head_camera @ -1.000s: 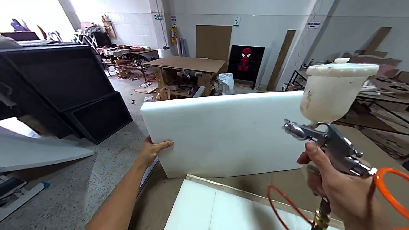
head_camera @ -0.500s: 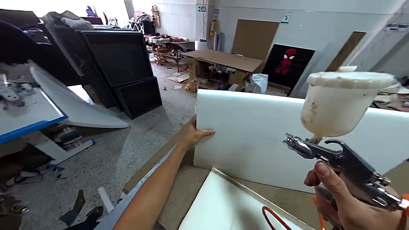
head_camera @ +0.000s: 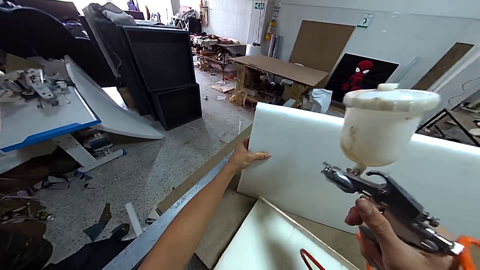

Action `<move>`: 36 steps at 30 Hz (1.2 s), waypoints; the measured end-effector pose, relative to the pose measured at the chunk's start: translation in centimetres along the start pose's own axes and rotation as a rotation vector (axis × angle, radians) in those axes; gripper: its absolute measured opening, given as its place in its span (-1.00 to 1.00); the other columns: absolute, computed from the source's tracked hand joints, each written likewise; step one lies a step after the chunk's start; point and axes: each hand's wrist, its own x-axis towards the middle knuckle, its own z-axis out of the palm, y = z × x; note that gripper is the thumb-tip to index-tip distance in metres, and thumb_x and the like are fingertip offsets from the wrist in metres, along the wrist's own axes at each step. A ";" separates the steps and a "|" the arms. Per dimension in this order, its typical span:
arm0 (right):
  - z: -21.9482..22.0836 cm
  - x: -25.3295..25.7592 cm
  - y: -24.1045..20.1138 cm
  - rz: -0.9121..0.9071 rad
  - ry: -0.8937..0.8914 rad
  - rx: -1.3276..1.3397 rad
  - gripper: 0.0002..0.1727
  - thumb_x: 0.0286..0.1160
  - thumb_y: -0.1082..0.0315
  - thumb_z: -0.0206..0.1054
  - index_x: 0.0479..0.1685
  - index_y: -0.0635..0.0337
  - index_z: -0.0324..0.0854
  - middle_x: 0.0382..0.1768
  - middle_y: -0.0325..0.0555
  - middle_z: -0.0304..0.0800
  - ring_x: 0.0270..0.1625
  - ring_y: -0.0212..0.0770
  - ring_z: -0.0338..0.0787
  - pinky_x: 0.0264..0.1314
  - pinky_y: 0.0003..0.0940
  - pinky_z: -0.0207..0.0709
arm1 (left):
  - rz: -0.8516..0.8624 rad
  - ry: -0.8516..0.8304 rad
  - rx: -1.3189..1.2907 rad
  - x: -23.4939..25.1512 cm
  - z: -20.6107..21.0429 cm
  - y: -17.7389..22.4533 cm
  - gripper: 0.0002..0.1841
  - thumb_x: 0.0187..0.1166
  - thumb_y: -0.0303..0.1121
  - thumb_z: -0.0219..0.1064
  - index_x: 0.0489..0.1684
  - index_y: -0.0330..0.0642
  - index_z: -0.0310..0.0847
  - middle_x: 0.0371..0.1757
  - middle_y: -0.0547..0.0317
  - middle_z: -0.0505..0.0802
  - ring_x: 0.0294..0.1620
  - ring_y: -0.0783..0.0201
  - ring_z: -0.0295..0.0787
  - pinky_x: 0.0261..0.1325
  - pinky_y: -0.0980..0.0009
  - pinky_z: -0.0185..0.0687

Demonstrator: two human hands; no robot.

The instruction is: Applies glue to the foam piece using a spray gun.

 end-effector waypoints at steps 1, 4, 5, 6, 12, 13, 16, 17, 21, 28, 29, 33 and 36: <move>0.0 0.0 0.2 -0.008 0.017 0.004 -0.75 0.68 0.08 0.38 -0.06 0.07 0.66 -0.46 -0.23 0.83 -0.78 -0.40 0.55 -0.87 -0.46 0.42 | -0.005 0.002 -0.001 0.0 0.0 -0.1 -0.42 0.16 -0.52 0.74 0.24 -0.28 0.67 -0.03 -0.04 0.94 -0.07 0.08 0.95 0.06 0.13 0.92; -0.3 -0.4 0.6 0.014 0.006 -0.024 -0.74 0.68 0.06 0.37 -0.05 0.05 0.67 -0.46 -0.27 0.84 -0.77 -0.42 0.55 -0.86 -0.47 0.43 | 0.001 0.010 -0.008 0.2 0.0 -0.3 -0.39 0.14 -0.53 0.74 0.27 -0.31 0.63 -0.01 -0.05 0.94 -0.05 0.09 0.95 0.09 0.12 0.91; -0.5 -0.5 0.7 0.025 0.009 -0.027 -0.75 0.68 0.07 0.37 -0.04 0.07 0.67 -0.45 -0.25 0.85 -0.77 -0.41 0.56 -0.86 -0.47 0.43 | 0.018 0.006 -0.012 0.7 -0.2 -0.7 -0.37 0.12 -0.52 0.76 0.26 -0.34 0.63 -0.02 -0.06 0.94 -0.03 0.08 0.95 0.12 0.10 0.92; -0.7 -0.7 0.8 0.033 0.030 -0.025 -0.74 0.68 0.08 0.37 -0.04 0.08 0.67 -0.45 -0.24 0.85 -0.77 -0.41 0.56 -0.86 -0.46 0.43 | 0.024 0.004 -0.012 1.2 -0.4 -1.0 -0.36 0.11 -0.50 0.77 0.26 -0.35 0.62 -0.02 -0.06 0.94 -0.03 0.08 0.95 0.13 0.09 0.92; -4.2 -2.3 2.0 0.041 0.142 -0.150 -0.73 0.67 0.08 0.39 -0.01 0.11 0.68 -0.44 -0.27 0.85 -0.75 -0.42 0.58 -0.85 -0.45 0.43 | -0.032 0.028 0.036 0.9 -0.2 -0.5 -0.44 0.18 -0.46 0.74 0.20 -0.32 0.64 -0.08 -0.04 0.94 -0.12 0.09 0.96 0.03 0.13 0.92; -5.1 -2.7 2.5 0.023 0.197 -0.189 -0.73 0.66 0.09 0.39 0.00 0.12 0.68 -0.44 -0.27 0.85 -0.72 -0.42 0.61 -0.84 -0.46 0.45 | -0.041 0.038 0.044 0.8 -0.1 -0.3 -0.44 0.19 -0.46 0.73 0.21 -0.31 0.64 -0.08 -0.03 0.95 -0.12 0.10 0.96 0.02 0.13 0.92; -8.3 -3.9 4.0 -0.020 0.369 -0.306 -0.69 0.66 0.08 0.40 0.00 0.16 0.69 -0.43 -0.27 0.85 -0.66 -0.40 0.68 -0.79 -0.45 0.51 | -0.031 0.067 0.067 1.1 0.1 -0.5 -0.42 0.16 -0.45 0.76 0.21 -0.30 0.65 -0.08 -0.01 0.95 -0.12 0.10 0.96 0.01 0.12 0.93; -8.8 -4.2 4.1 -0.014 0.397 -0.311 -0.69 0.66 0.07 0.40 0.00 0.16 0.70 -0.44 -0.26 0.85 -0.67 -0.38 0.69 -0.80 -0.44 0.51 | -0.028 0.075 0.076 1.3 0.1 -0.6 -0.41 0.16 -0.45 0.76 0.22 -0.30 0.64 -0.07 0.00 0.95 -0.11 0.11 0.95 0.02 0.13 0.93; -6.7 -4.7 2.7 0.125 0.311 -0.037 -0.70 0.62 0.02 0.42 -0.06 0.07 0.72 -0.47 -0.16 0.84 -0.82 -0.33 0.50 -0.91 -0.41 0.37 | -0.013 0.085 0.076 1.9 0.0 -1.1 -0.42 0.18 -0.46 0.75 0.22 -0.32 0.63 -0.06 -0.03 0.94 -0.10 0.10 0.95 0.02 0.13 0.92; -13.6 -4.9 5.9 0.299 0.550 -0.186 -0.53 0.52 -0.23 0.40 -0.04 -0.01 0.74 -0.49 -0.10 0.79 -0.86 -0.22 0.43 -0.90 -0.30 0.35 | -0.039 0.066 0.127 2.9 -0.4 -1.5 -0.41 0.21 -0.46 0.72 0.27 -0.33 0.61 -0.03 -0.06 0.94 -0.07 0.07 0.95 0.05 0.09 0.91; -14.8 -5.0 6.0 0.320 0.587 -0.191 -0.54 0.54 -0.22 0.38 -0.04 -0.01 0.72 -0.49 -0.11 0.77 -0.87 -0.23 0.40 -0.91 -0.32 0.35 | -0.042 0.072 0.140 2.9 -0.4 -1.5 -0.40 0.20 -0.46 0.72 0.28 -0.32 0.60 -0.04 -0.04 0.94 -0.07 0.09 0.95 0.04 0.11 0.92; -15.8 -5.8 4.8 0.330 0.564 -0.069 -0.68 0.59 -0.09 0.41 -0.07 -0.05 0.72 -0.49 -0.11 0.79 -0.89 -0.30 0.34 -0.92 -0.39 0.31 | -0.016 0.073 0.167 3.0 -0.5 -2.3 -0.32 0.21 -0.47 0.70 0.40 -0.25 0.51 0.01 0.03 0.93 -0.05 0.15 0.94 0.05 0.14 0.92; -17.2 -5.8 5.7 0.335 0.561 -0.139 -0.68 0.57 -0.13 0.41 -0.09 -0.10 0.76 -0.48 -0.13 0.79 -0.87 -0.27 0.36 -0.89 -0.37 0.32 | 0.039 0.037 0.153 3.7 -1.1 -3.1 -0.35 0.21 -0.49 0.67 0.37 -0.28 0.51 0.02 0.00 0.91 -0.03 0.13 0.93 0.08 0.13 0.90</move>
